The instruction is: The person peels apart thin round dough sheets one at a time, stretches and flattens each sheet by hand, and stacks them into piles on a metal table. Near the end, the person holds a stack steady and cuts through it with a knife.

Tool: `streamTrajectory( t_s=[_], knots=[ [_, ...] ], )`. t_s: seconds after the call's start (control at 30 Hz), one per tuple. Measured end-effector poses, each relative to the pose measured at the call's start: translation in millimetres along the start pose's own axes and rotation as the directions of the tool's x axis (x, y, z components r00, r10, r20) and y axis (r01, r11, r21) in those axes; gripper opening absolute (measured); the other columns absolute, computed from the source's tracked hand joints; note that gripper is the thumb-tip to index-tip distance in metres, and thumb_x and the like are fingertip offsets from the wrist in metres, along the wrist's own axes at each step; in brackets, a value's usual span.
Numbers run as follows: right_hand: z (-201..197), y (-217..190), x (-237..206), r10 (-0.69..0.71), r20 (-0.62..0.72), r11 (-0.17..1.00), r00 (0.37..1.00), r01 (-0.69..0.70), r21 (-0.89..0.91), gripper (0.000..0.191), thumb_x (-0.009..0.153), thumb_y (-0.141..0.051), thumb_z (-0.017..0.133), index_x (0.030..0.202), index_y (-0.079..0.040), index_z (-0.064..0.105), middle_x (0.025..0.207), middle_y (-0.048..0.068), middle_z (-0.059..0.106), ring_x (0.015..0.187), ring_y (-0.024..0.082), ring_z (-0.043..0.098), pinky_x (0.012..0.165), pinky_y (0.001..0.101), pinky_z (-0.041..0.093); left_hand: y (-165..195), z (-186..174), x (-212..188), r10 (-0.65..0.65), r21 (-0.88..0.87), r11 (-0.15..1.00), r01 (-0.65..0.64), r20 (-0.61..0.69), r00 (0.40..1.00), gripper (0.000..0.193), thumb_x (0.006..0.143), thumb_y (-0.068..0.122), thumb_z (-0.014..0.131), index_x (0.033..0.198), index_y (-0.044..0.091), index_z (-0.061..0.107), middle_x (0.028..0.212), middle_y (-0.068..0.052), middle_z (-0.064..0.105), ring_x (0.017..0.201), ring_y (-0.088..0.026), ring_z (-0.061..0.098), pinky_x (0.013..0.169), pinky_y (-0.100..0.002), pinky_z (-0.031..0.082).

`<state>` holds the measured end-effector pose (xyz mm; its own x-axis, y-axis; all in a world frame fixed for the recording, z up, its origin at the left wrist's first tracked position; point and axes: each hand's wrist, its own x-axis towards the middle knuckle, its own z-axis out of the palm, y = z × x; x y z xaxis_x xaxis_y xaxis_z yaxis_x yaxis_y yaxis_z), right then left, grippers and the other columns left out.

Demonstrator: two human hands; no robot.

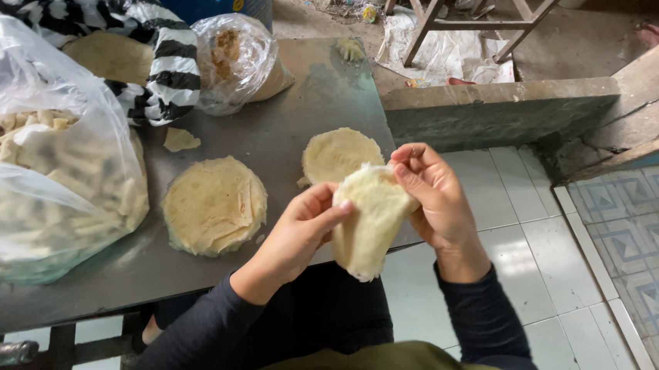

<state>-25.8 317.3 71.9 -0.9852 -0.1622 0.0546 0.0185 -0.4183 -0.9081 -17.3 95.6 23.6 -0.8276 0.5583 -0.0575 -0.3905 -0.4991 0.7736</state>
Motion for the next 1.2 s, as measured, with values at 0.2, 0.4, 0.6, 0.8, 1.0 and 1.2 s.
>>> streamTrajectory(
  t_s=[0.2, 0.4, 0.6, 0.8, 1.0, 1.2],
  knots=[
    [45, 26, -20, 0.036, -0.002, 0.973, 0.999, -0.034, 0.229, 0.015, 0.103, -0.005, 0.061, 0.117, -0.008, 0.055, 0.119, 0.007, 0.065, 0.110, 0.018, 0.066, 0.094, 0.0345, 0.056, -12, 13, -50, 0.768, 0.812, 0.413, -0.412, -0.067, 0.637, 0.058, 0.094, 0.014, 0.078, 0.143, 0.004, 0.049, 0.140, -0.015, 0.050, 0.127, -0.026, 0.054, 0.104, -0.040, 0.049],
    [88, 21, -31, 0.054, 0.038, 0.960, 0.998, -0.062, 0.272, 0.034, 0.094, -0.005, 0.059, 0.127, -0.007, 0.053, 0.133, 0.011, 0.060, 0.121, 0.017, 0.062, 0.105, 0.0327, 0.048, -11, 8, -63, 0.730, 0.826, 0.379, -0.417, 0.010, 0.683, 0.065, 0.094, 0.017, 0.078, 0.147, 0.002, 0.043, 0.130, -0.011, 0.063, 0.115, -0.018, 0.068, 0.095, -0.028, 0.058],
    [94, 35, -32, -0.260, 0.071, 0.915, 0.963, 0.269, -0.301, 0.020, 0.108, -0.005, 0.065, 0.125, -0.002, 0.057, 0.114, 0.005, 0.061, 0.105, 0.012, 0.060, 0.099, 0.0282, 0.050, -14, -7, -65, 0.325, -0.009, 0.939, -0.344, -0.308, 0.894, 0.047, 0.107, 0.015, 0.057, 0.149, -0.002, 0.050, 0.129, -0.013, 0.065, 0.114, -0.018, 0.063, 0.098, -0.030, 0.053],
    [103, 63, -64, -0.378, 0.106, 0.515, 0.920, 0.305, -0.801, 0.020, 0.089, -0.015, 0.081, 0.103, -0.006, 0.071, 0.098, 0.002, 0.064, 0.073, 0.012, 0.053, 0.068, 0.0251, 0.050, -19, -5, -63, 0.194, -0.269, 0.922, -0.278, -0.301, 0.934, 0.073, 0.104, 0.052, 0.030, 0.160, 0.006, 0.028, 0.151, -0.011, 0.050, 0.132, -0.022, 0.055, 0.110, -0.039, 0.045],
    [105, 66, -58, -0.346, 0.057, 0.501, 0.936, 0.236, -0.833, 0.029, 0.081, -0.015, 0.086, 0.101, -0.004, 0.068, 0.094, 0.002, 0.066, 0.075, 0.012, 0.057, 0.069, 0.0255, 0.050, -23, 6, -67, 0.262, -0.217, 0.936, -0.278, -0.098, 0.960, 0.101, 0.095, 0.077, 0.016, 0.167, 0.006, 0.009, 0.161, -0.016, 0.039, 0.142, -0.029, 0.046, 0.119, -0.040, 0.034],
    [92, 66, -57, -0.172, 0.050, 0.714, 0.984, 0.159, -0.682, 0.021, 0.085, -0.007, 0.084, 0.101, -0.002, 0.071, 0.094, 0.003, 0.067, 0.083, 0.011, 0.061, 0.073, 0.0272, 0.050, -18, 5, -75, 0.258, -0.109, 0.958, -0.266, -0.081, 0.963, 0.111, 0.092, 0.082, 0.016, 0.166, -0.001, 0.008, 0.165, -0.019, 0.034, 0.148, -0.028, 0.039, 0.121, -0.039, 0.029]
  ],
)
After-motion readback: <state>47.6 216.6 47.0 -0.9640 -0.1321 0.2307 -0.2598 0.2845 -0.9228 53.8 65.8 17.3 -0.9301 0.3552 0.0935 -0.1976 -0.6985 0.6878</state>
